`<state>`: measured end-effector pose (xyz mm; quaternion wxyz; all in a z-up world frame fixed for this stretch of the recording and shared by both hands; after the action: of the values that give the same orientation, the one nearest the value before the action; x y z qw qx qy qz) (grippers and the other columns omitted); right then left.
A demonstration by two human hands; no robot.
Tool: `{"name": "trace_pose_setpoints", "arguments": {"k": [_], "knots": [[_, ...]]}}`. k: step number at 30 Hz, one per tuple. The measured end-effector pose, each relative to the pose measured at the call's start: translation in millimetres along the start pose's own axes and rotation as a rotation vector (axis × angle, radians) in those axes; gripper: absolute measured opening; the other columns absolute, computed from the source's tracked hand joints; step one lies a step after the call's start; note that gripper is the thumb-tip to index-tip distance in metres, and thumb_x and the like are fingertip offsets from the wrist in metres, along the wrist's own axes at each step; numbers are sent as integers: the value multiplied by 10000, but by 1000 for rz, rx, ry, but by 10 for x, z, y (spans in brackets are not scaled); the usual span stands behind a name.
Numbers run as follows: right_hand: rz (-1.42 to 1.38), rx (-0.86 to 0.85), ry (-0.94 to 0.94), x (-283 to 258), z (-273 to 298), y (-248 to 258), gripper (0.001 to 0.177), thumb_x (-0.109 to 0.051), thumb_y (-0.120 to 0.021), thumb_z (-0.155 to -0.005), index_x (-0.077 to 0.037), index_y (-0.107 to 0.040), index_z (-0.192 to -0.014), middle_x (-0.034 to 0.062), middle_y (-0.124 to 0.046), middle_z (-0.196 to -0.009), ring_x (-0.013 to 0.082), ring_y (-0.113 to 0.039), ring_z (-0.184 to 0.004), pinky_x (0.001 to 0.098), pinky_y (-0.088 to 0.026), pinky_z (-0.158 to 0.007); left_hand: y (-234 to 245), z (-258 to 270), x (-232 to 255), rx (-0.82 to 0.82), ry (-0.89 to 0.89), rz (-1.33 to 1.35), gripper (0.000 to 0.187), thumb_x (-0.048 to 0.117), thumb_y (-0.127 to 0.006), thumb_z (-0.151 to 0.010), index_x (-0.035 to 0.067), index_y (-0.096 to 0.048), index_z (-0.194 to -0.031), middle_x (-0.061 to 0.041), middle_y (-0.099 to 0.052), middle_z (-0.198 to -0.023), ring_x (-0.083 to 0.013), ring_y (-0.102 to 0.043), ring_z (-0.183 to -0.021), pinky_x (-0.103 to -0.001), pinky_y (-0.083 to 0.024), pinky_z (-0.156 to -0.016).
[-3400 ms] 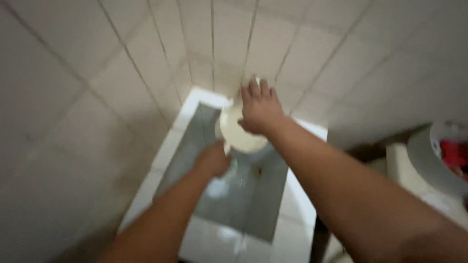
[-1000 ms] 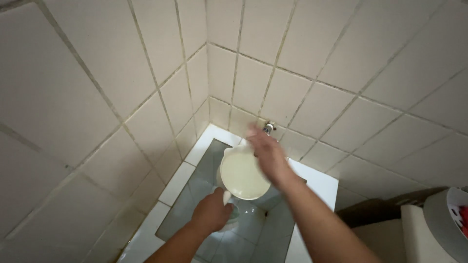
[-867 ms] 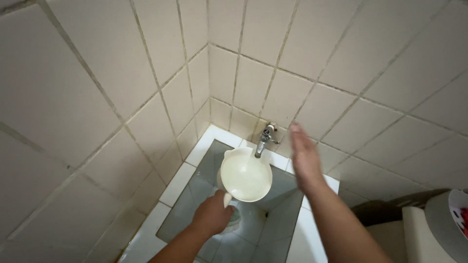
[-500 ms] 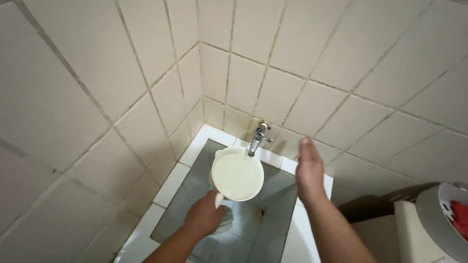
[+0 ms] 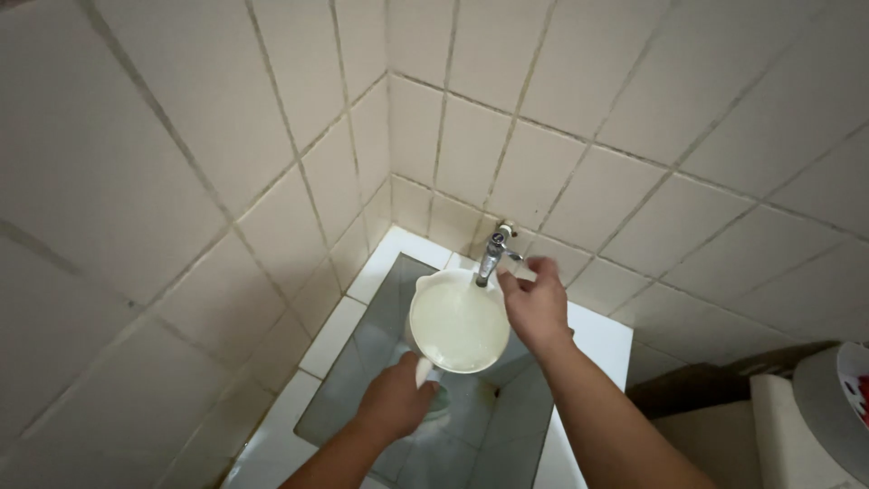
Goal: Cleaning a tiled water basin and rinsing a scrub brush in a bathroom.
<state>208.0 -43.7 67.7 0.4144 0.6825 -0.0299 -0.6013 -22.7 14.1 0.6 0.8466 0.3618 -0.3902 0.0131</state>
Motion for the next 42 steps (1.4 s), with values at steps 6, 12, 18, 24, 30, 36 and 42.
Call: {"name": "trace_pose_setpoints", "arguments": {"k": [6, 12, 18, 24, 30, 36, 42], "knots": [[-58, -181, 50, -102, 109, -143, 568, -289, -657, -939, -108, -560, -1468, 162, -650, -1402, 265, -629, -1257, 387, -483, -1048, -25, 2, -40, 19, -34, 1, 472, 334, -702, -894, 81, -554, -1265, -186, -730, -1103, -363, -712, -1032, -482, -548, -903], [-243, -489, -8, -10, 27, 204, 651, -281, -659, -899, -160, -474, -1511, 39, -617, -1478, 198, -620, -1255, 373, -487, -1032, 31, 24, -128, -7, -93, 13, 485, 331, -712, -886, 97, -565, -1285, -183, -709, -1165, -373, -682, -1090, -476, -529, -935], [-477, -401, -331, 1772, 38, 247, 531, -284, -640, -953, -53, -612, -1431, 138, -701, -1200, 258, -656, -1048, 417, -546, -937, 505, 249, 11, -148, -35, -197, 522, 322, -723, -876, 125, -563, -1332, -167, -707, -1183, -358, -683, -1108, -459, -534, -957], [-692, -396, -845, 1764, 986, -465, 372, -215, -496, -1046, 2, -590, -1333, 119, -643, -1172, 265, -647, -1019, 420, -560, -919, 527, 418, 303, -235, -71, -527, 449, 148, -669, -871, 53, -567, -1297, -195, -711, -1138, -374, -689, -1069, -479, -547, -930], [-773, -229, -927, 1666, 783, -541, 345, -220, -474, -1061, 27, -655, -1220, 151, -623, -900, 238, -558, -716, 374, -475, -549, 431, 450, 461, -160, -200, -546, 330, 73, -625, -869, 12, -580, -1191, -223, -722, -1043, -391, -712, -987, -499, -561, -856], [-832, -138, -933, 1661, 376, -545, 208, -132, -576, -1059, 23, -640, -1182, 124, -685, -797, 149, -546, -499, 307, -458, -424, 454, 462, 788, -36, -292, -450, 232, 84, -604, -922, -23, -594, -1128, -234, -719, -1013, -412, -710, -940, -535, -558, -810], [-847, -152, -873, 2193, 98, -718, 304, -277, -506, -1037, -110, -669, -1231, 88, -679, -787, 119, -474, -480, 288, -429, -405, 553, 546, 1105, -84, -225, -484, 371, 40, -598, -904, -95, -521, -1240, -279, -703, -1022, -405, -730, -935, -492, -607, -780]]}}
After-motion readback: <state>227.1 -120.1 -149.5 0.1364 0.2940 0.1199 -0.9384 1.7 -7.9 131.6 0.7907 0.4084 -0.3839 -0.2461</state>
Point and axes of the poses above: each hand's wrist, its own z-axis away from the middle knuckle, its own y-axis out of the back of the hand, x = y × z, the point moved 2 cm from there along -z, towards the middle knuckle
